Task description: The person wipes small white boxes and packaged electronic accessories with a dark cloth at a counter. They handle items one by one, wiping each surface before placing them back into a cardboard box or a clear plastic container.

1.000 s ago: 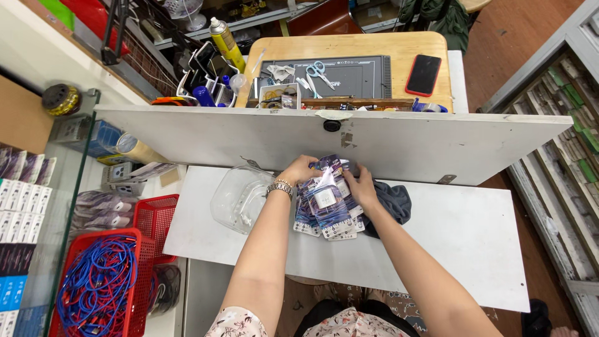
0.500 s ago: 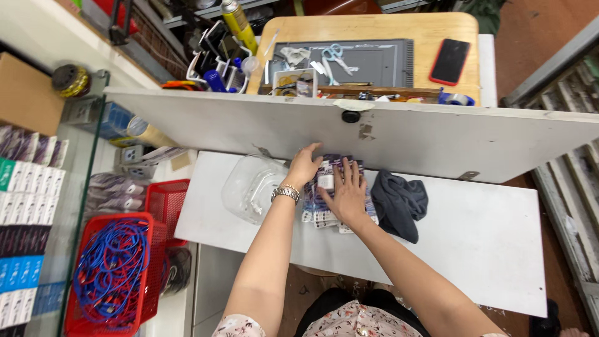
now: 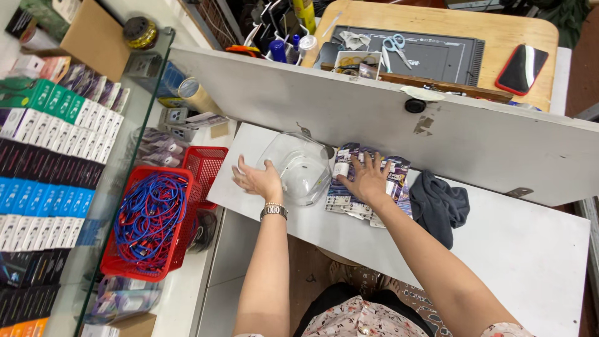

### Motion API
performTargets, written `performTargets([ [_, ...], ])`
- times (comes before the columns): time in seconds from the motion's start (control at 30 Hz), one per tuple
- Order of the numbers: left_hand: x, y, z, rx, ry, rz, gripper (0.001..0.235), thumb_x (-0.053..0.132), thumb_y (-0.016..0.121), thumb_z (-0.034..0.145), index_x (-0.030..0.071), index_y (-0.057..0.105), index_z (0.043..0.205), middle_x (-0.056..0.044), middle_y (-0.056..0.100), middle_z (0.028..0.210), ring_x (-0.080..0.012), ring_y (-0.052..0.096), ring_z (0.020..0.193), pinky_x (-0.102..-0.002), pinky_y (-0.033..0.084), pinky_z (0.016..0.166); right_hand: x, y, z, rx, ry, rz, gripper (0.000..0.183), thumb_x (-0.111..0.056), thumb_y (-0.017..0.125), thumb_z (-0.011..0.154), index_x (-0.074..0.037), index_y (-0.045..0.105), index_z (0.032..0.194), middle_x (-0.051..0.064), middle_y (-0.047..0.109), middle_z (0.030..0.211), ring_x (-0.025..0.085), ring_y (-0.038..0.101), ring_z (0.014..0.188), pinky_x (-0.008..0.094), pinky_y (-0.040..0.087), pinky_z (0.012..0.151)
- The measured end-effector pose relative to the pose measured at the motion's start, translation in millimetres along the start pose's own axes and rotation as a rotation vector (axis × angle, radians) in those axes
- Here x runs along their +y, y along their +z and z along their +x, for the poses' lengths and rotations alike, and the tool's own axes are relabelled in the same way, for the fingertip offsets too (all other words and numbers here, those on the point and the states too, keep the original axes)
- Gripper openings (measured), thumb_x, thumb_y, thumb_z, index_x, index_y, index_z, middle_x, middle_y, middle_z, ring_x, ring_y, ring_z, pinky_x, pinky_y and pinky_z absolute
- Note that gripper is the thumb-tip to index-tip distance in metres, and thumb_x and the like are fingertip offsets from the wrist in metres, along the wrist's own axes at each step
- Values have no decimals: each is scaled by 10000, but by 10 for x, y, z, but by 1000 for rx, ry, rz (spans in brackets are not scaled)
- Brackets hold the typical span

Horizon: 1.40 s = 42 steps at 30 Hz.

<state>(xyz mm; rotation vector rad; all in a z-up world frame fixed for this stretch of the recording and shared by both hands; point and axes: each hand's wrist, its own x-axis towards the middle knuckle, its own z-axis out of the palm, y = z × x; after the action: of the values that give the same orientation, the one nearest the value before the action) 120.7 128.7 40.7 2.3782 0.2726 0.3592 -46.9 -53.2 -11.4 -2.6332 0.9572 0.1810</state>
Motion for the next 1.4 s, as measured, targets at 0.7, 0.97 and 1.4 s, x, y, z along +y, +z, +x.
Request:
performTargets([
  [0.7,75,-457,-438,-613,-160,-1171,705,-35,392,888,174,360,1561,-154,321,1628,-298,361,1479,-422,382,1176,-218,-555,-445,54,-222,1358,695,-561,337,1035,-129,368,1579,187,377,1578,296,535,1306,395,585,949],
  [0.97,186,-510,-824,-848,-77,-935,726,108,469,997,266,109,1607,-141,165,1673,-340,373,1501,-548,384,1114,184,-404,-419,134,-162,1520,566,-304,437,1052,-103,361,1576,133,402,1596,248,548,1333,388,579,958],
  [1.4,-14,-146,-1241,-1047,-129,-806,716,150,336,1009,328,-15,1607,-192,223,1638,-364,552,1311,-442,623,804,133,-590,-704,552,-426,590,393,-67,714,911,-53,556,1270,238,704,1121,380,692,1035,425,544,889],
])
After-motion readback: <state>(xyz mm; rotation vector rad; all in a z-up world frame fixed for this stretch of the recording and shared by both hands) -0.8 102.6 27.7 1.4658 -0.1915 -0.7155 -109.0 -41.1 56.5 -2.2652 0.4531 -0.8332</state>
